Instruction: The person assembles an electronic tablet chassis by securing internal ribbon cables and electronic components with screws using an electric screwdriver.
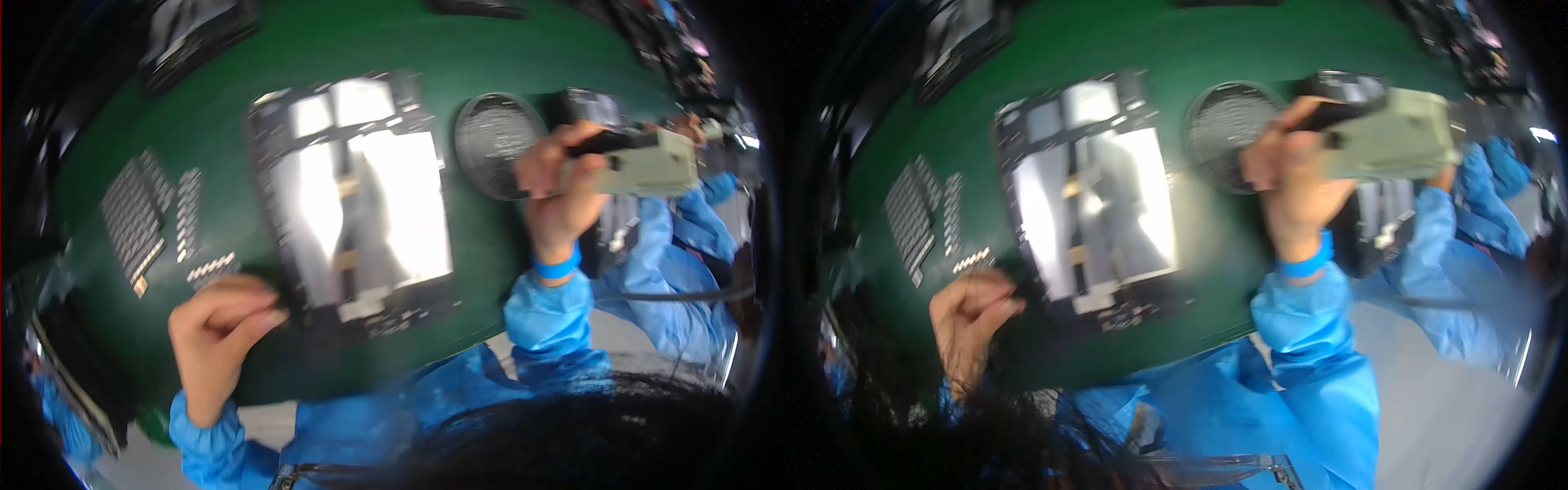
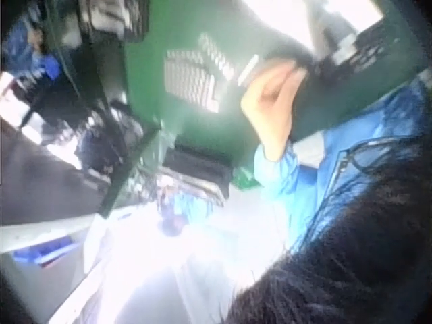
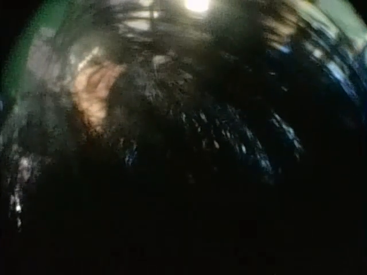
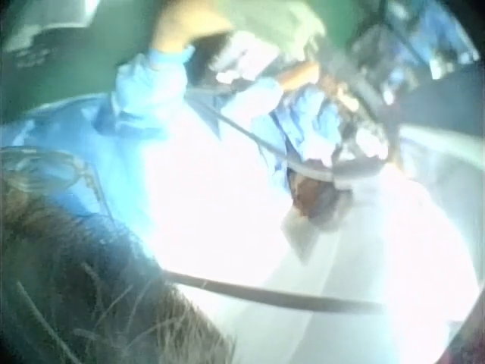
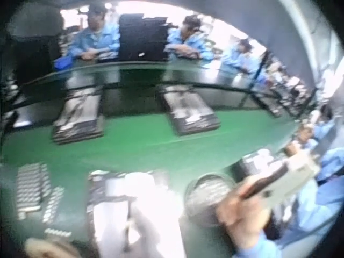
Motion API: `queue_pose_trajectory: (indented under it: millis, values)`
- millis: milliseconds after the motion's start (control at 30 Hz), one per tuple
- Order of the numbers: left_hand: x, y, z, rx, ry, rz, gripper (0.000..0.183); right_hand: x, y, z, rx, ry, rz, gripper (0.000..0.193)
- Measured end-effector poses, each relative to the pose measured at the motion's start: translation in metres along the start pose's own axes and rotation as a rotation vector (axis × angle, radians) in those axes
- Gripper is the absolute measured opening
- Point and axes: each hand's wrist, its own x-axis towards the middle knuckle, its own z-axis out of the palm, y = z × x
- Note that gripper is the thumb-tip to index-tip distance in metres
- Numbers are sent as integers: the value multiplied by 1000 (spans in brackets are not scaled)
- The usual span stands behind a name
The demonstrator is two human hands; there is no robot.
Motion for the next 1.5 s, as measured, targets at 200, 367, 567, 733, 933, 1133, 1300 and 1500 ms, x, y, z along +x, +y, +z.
queue_pose_trajectory:
  millis: [200,367,567,733,933,1133,1300,1500]
  values:
    - [4,-10,11,-49,-151,28,17,0,-8,-3,88,51,-59,58]
    - [4,-18,7,69,-162,114,17,-3,-36,11,263,-47,-108,60]
    - [2,-12,-1,-69,-127,39,14,-16,-47,45,313,-193,-144,65]
    - [15,-13,0,-58,-155,19,12,-22,-48,67,364,-253,-143,67]
    - [15,-11,2,95,-174,130,11,-27,-51,85,333,-265,-147,68]
    - [20,-8,1,235,-194,262,13,-33,-40,120,450,-381,-124,64]
    - [28,-10,-8,200,-244,35,23,-54,-39,162,20,-288,0,62]
    - [34,-19,-13,159,-289,21,26,-61,-35,180,20,-280,78,63]
